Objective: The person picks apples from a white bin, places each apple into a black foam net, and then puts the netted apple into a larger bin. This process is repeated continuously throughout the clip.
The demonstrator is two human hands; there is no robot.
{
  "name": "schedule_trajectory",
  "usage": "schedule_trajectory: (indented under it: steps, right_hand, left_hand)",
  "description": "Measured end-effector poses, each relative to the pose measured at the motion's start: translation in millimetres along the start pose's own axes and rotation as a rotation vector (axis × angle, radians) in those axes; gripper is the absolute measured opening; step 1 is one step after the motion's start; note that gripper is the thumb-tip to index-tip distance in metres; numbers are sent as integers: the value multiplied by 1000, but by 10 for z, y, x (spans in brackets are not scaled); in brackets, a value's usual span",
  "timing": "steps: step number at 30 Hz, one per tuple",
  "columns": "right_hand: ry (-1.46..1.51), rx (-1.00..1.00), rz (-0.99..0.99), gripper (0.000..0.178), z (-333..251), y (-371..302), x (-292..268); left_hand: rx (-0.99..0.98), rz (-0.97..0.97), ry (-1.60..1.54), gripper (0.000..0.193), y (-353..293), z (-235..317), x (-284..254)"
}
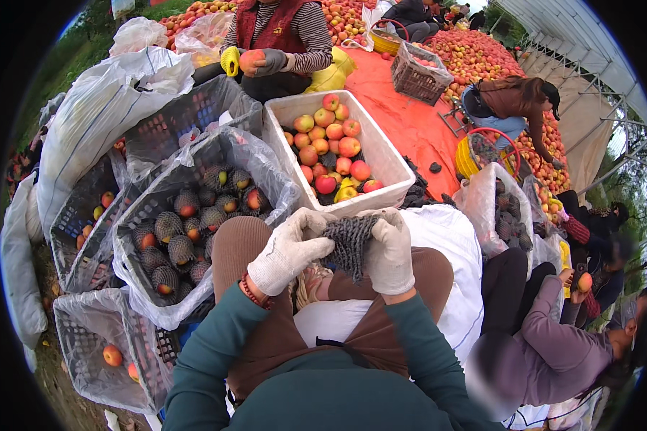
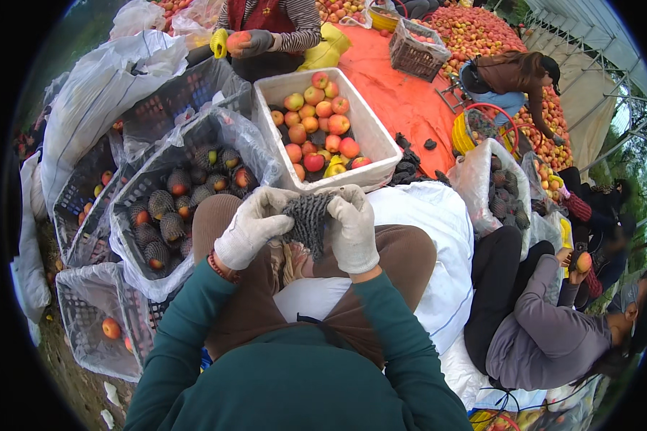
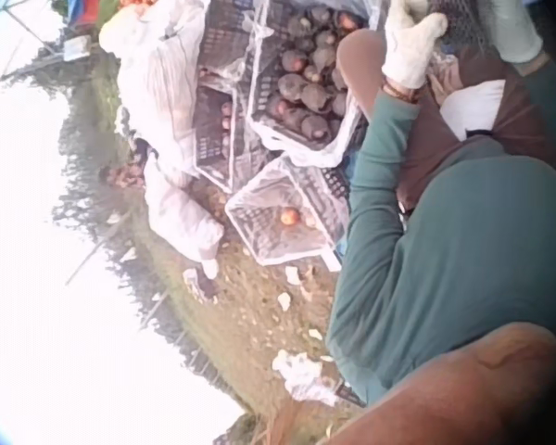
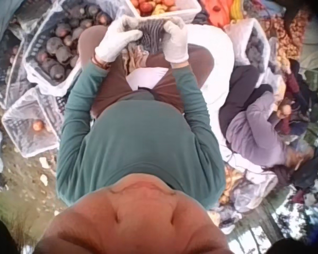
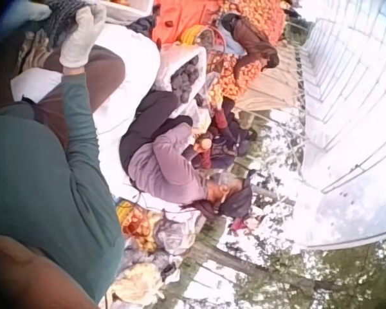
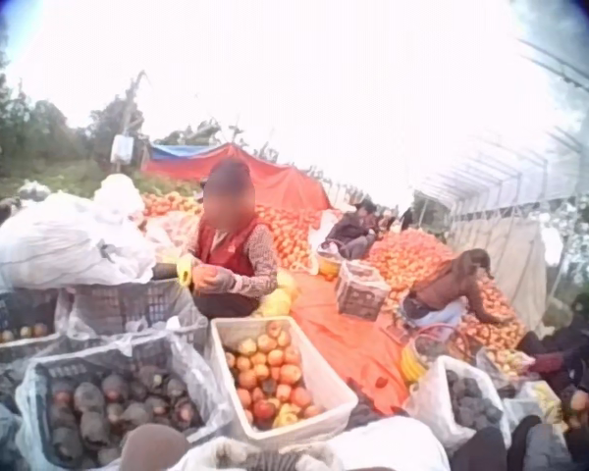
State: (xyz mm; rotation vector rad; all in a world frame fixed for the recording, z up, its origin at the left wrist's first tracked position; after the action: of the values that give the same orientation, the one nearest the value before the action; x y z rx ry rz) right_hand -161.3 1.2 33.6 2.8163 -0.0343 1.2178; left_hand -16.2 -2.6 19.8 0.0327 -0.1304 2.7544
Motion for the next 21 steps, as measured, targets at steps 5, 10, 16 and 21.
schedule_trajectory:
  steps: [5,10,16,21]
  right_hand:
    - [60,-56,-19,18,8,33,70]
    - [288,128,75,20,370,245,-193]
    - [162,36,88,14,277,377,-311]
    - [74,-16,98,9,162,263,-332]
  left_hand:
    - [117,-87,-200,22,-29,80,57]
    - [-51,-229,-548,30,109,-50,289]
    - [26,-211,-554,57,222,99,363]
    - [-166,-250,-390,41,233,-349,315]
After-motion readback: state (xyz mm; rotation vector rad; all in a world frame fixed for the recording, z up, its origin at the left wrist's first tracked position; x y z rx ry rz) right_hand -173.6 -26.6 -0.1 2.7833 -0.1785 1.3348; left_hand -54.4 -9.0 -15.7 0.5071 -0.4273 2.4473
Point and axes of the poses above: each hand's wrist, its own y-axis towards the middle knuckle, its own x-axis out of the palm, z = x × y, the point moved 10 cm from there along y, towards the middle knuckle, and after that the axes turned 10 degrees about y, right-handed, at the moved point
